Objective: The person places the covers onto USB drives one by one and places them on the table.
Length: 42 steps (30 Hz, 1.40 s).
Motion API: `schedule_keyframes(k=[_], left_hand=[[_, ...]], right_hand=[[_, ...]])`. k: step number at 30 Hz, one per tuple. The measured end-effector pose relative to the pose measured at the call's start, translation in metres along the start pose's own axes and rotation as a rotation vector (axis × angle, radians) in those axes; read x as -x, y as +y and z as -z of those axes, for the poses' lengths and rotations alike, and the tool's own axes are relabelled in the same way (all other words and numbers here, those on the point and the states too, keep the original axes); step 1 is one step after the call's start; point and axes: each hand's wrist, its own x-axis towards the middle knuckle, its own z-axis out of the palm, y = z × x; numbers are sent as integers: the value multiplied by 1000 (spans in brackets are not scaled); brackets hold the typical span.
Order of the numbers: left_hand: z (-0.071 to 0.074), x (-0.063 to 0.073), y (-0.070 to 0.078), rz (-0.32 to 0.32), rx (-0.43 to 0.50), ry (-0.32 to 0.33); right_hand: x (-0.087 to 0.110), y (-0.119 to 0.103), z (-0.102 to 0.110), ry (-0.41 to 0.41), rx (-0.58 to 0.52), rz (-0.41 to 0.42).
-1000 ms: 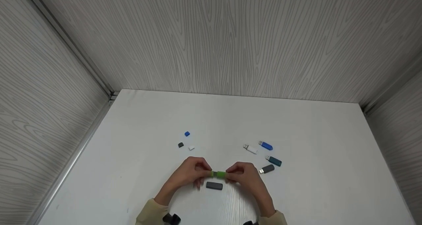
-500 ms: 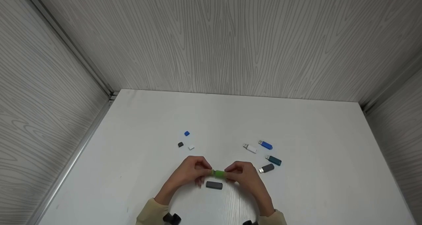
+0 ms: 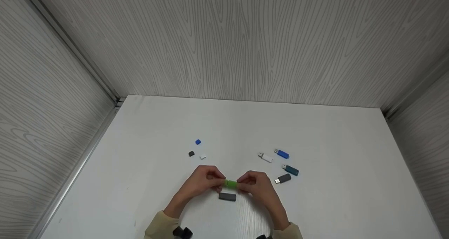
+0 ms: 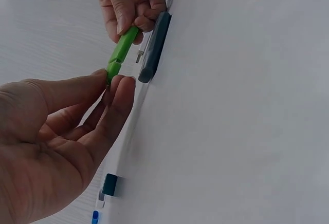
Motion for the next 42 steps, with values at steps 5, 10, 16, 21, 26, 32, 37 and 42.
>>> schedule_keyframes(k=[5,10,16,21,26,32,37,42], left_hand=[[0,0,-1,-1,21,12],[-1,0,0,12,32,31],[-3,1,1,39,13,63],[-7,0,-1,50,54,77],[-9,1,-2,54,63,94],[-10,2,-2,57,58,82],[-10,2,-1,70,59,92],[-11,0,-1,79,63,99]], right_hand=[[-1,1,-3,17,-3,-16],[-1,1,-6,28,-21,-39],[-1,0,-8,35,-58,-38],[-1,1,-9,49,-25,-48],[0,-1,-10,59,-4,-62],[1,-3,-12,74,-39,-84],[0,-3,-13,79,-40,-87],[0,-4,-13,86,-15,-74]])
